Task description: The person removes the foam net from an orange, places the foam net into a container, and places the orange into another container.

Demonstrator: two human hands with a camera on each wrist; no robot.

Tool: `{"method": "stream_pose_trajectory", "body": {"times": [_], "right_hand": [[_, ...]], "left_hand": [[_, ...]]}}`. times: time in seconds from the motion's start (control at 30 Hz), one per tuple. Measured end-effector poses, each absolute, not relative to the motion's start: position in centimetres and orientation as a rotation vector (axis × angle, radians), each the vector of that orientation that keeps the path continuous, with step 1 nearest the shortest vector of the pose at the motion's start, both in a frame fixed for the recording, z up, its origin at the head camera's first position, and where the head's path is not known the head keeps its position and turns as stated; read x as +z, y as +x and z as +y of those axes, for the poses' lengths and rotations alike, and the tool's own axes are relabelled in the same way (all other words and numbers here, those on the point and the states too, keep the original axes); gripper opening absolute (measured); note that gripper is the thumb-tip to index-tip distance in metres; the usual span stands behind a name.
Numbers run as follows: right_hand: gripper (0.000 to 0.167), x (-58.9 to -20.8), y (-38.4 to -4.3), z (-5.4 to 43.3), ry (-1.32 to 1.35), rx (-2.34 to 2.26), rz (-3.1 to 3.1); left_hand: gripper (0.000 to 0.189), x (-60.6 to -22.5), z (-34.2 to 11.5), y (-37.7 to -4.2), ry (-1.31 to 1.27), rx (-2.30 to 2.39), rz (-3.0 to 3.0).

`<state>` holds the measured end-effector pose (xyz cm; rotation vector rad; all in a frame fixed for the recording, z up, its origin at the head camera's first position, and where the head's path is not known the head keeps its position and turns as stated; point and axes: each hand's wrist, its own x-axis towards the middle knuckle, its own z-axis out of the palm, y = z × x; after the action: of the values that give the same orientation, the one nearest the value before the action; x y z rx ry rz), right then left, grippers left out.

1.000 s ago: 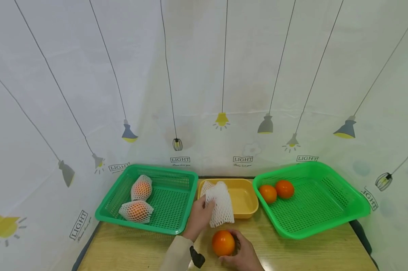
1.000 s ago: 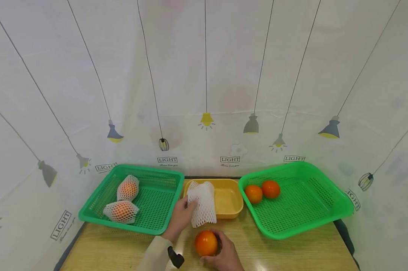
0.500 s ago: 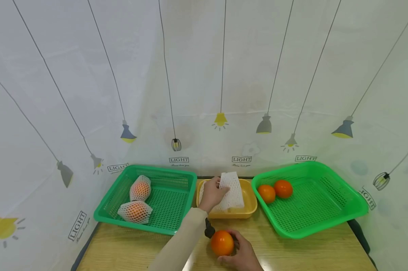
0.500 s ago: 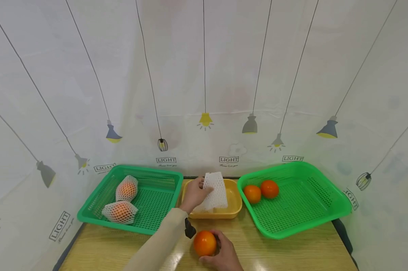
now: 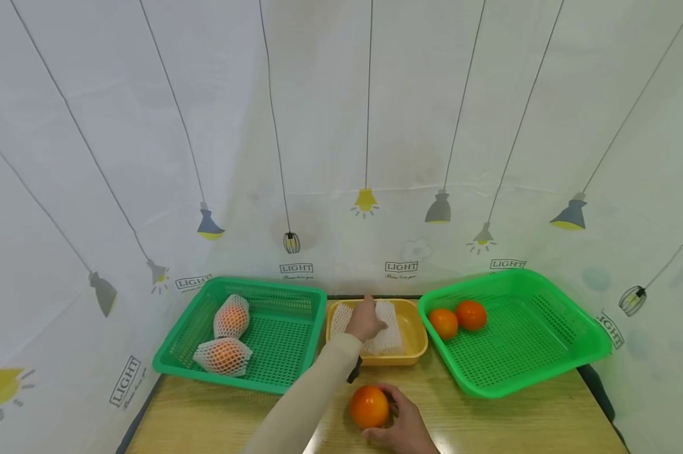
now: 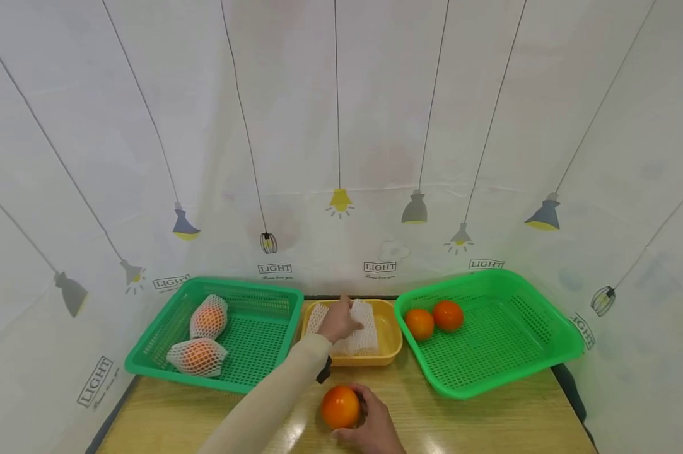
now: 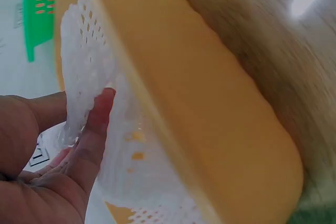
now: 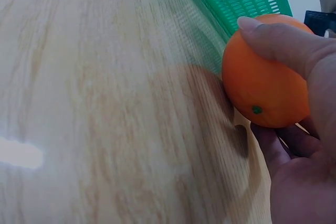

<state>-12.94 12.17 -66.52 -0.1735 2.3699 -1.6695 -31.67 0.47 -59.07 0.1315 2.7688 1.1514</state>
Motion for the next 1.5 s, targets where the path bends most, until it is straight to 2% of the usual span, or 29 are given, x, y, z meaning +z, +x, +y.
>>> {"method": "stream_pose_trajectory", "body": {"times": [0.1,0.23,0.33,0.43,0.63,0.77,0.87,0.97,1.13,1.27,1.5], "right_hand": [[0.096,-66.4,-13.0,12.0,-0.176,-1.68,2.365],[0.094,-66.3,-13.0,11.8,-0.19,-1.675,2.381],[0.092,-66.2,-12.9,11.8,-0.201,-1.66,2.4],[0.091,-66.2,-12.9,11.7,-0.208,-1.655,2.408],[0.09,-66.4,-13.0,11.6,-0.225,-1.663,2.414],[0.091,-66.5,-12.9,11.5,-0.224,-1.674,2.411],[0.092,-66.4,-12.8,11.4,-0.222,-1.672,2.411],[0.091,-66.0,-12.7,11.4,-0.212,-1.653,2.43],[0.089,-64.8,-12.4,11.6,-0.154,-1.604,2.479],[0.089,-63.4,-12.2,12.0,-0.11,-1.609,2.482],[0.088,-60.1,-12.0,13.3,-0.021,-1.659,2.549]], "left_hand": [[0.084,-59.7,0.4,-31.8,0.131,1.057,2.777],[0.084,-60.5,0.1,-32.0,0.218,1.002,2.834],[0.076,-61.0,-0.1,-32.0,0.319,0.963,2.886],[0.06,-61.2,-0.3,-31.8,0.395,0.859,2.948],[0.008,-61.0,-0.6,-31.3,0.518,0.326,3.155],[0.019,-60.9,-0.8,-31.3,0.51,0.04,3.237],[0.027,-60.8,-0.9,-31.4,0.471,0.072,3.239],[0.029,-60.8,-1.1,-31.6,0.43,0.183,3.235],[0.01,-60.2,-1.6,-31.4,0.428,0.442,3.228],[0.018,-58.9,-1.9,-30.6,0.44,0.643,3.18],[0.02,-56.9,-1.9,-29.0,0.446,1.055,2.973]]}}
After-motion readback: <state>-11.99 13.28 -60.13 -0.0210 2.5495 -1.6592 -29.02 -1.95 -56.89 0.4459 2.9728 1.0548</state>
